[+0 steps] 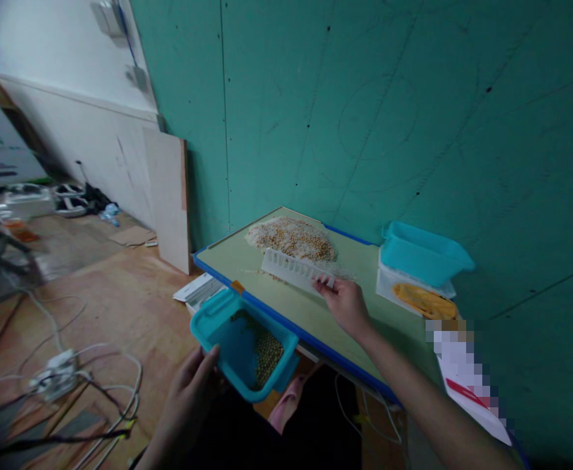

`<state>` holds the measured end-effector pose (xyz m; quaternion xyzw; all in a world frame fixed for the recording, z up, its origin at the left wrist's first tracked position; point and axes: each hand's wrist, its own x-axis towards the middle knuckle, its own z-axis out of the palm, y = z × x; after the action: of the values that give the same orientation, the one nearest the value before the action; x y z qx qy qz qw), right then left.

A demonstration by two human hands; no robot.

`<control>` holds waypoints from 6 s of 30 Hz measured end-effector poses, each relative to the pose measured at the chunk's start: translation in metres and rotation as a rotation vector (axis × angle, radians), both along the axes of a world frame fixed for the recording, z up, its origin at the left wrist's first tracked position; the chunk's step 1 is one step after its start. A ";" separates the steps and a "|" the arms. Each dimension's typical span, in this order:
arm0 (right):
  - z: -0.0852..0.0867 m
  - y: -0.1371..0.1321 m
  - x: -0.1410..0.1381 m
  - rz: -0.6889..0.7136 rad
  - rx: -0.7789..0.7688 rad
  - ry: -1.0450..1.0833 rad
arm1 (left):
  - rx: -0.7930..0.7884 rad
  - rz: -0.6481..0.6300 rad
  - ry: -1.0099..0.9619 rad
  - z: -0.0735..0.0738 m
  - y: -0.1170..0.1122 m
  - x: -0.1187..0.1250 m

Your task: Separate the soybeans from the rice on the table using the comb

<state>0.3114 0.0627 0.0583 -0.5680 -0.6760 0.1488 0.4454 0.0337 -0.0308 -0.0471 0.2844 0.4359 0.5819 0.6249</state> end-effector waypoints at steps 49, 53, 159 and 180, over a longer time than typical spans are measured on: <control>0.004 -0.032 -0.019 -0.090 0.093 -0.147 | 0.006 -0.009 -0.027 0.006 -0.001 -0.003; 0.001 -0.002 -0.013 -0.087 0.069 -0.156 | 0.024 -0.017 -0.024 0.005 0.000 -0.004; 0.022 -0.064 -0.077 -0.125 -0.125 -1.007 | -0.031 -0.033 -0.076 -0.002 -0.002 0.000; 0.014 -0.018 0.012 -0.389 -0.066 -0.646 | -0.007 -0.044 -0.056 -0.015 0.004 -0.002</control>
<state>0.3235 0.0443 0.0721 -0.7174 -0.6559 -0.1037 0.2108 0.0318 -0.0270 -0.0622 0.2754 0.4142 0.5740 0.6505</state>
